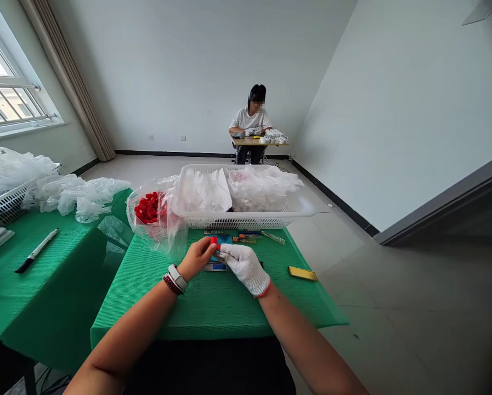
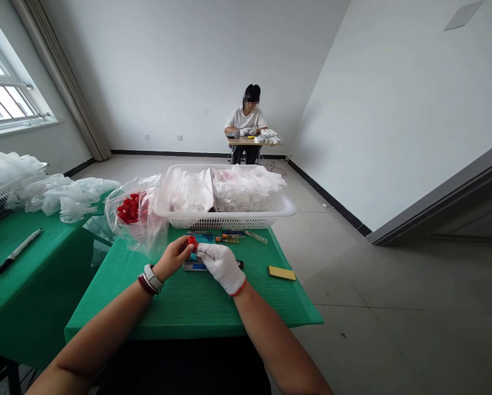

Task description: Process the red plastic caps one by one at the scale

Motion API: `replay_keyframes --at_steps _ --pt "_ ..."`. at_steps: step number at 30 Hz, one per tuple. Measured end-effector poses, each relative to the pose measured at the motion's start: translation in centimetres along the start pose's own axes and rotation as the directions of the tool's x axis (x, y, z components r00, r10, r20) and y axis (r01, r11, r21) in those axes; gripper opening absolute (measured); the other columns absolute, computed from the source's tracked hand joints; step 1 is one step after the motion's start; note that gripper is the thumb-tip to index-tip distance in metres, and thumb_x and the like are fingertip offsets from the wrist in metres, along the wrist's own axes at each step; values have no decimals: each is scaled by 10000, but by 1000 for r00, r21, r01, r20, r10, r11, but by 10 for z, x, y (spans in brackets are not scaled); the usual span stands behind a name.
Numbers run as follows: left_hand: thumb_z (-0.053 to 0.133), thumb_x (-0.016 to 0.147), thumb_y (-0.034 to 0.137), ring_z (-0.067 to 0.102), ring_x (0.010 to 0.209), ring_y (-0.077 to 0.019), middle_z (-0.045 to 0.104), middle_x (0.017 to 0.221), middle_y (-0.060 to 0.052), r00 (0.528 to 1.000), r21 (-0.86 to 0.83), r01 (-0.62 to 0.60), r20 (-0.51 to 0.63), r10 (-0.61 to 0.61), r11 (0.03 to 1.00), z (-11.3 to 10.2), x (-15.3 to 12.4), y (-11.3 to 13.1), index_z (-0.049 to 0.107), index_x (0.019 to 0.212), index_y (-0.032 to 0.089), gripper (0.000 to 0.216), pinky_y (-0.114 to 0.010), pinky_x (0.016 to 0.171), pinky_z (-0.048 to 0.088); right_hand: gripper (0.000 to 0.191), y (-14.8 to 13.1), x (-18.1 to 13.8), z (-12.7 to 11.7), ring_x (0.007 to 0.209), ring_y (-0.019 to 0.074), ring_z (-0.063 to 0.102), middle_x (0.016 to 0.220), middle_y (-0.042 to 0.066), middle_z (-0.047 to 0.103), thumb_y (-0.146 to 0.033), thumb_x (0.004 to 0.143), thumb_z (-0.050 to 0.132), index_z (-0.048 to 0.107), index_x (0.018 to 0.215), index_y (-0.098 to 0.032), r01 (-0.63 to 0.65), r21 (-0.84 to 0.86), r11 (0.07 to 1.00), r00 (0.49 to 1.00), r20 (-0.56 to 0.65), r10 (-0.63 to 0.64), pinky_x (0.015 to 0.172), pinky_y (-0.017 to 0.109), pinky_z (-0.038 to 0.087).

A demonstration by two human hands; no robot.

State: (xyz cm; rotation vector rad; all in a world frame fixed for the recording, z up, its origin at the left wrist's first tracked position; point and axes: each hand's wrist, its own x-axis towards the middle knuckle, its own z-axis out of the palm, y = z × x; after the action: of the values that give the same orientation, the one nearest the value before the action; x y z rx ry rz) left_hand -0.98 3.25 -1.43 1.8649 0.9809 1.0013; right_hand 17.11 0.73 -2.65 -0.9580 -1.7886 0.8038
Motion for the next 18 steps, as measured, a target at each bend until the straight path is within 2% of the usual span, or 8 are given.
replay_keyframes --at_steps 3,5,7,10,14,16,18 --pt "564 887 432 546 643 -129 666 813 -46 998 3 -60 -23 60 998 -1 -1 4 649 1035 150 330 -236 580 432 345 0 -1 1 822 195 690 971 64 733 -406 914 547 689 1149 -197 -119 125 985 992 42 115 754 328 572" --pt "593 876 404 587 725 -147 686 917 -72 994 1 -104 -37 104 995 -1 -1 5 664 1040 167 297 -247 624 461 383 0 -2 1 697 156 662 842 48 717 -437 929 514 668 1170 -183 -206 209 956 978 85 192 633 275 558" --pt "613 866 395 610 793 -166 692 951 -84 990 -5 -134 -44 134 991 -1 -1 4 685 1012 174 275 -254 652 475 402 1 -2 1 635 133 633 774 36 694 -455 935 499 659 1171 -172 -240 246 939 970 108 220 574 244 534" --pt "631 846 439 591 700 -155 683 809 -63 996 -19 -85 -38 84 996 -1 -1 2 697 967 153 317 -245 599 457 393 2 -2 -1 668 145 651 815 46 712 -449 934 503 672 1153 -169 -172 182 968 984 77 160 609 260 545" --pt "492 890 558 480 512 -106 565 577 1 998 -88 64 -6 -64 994 0 1 0 626 748 131 469 -219 488 380 355 4 -2 -1 952 227 687 1068 89 729 -387 903 569 691 1165 -182 69 -41 997 997 46 -67 862 362 549" --pt "439 910 571 466 500 -101 540 556 9 996 -107 91 10 -90 990 0 1 0 594 702 135 507 -217 484 373 353 5 -2 -1 1007 247 679 1121 99 716 -358 884 595 691 1177 -185 137 -105 985 990 39 -134 918 385 529" --pt "482 901 549 515 559 -116 594 630 -11 998 -104 58 9 -57 993 -2 1 1 624 772 133 458 -224 522 407 352 5 -1 0 1023 248 675 1147 96 706 -348 880 598 686 1183 -192 114 -67 991 993 27 -112 924 382 527"
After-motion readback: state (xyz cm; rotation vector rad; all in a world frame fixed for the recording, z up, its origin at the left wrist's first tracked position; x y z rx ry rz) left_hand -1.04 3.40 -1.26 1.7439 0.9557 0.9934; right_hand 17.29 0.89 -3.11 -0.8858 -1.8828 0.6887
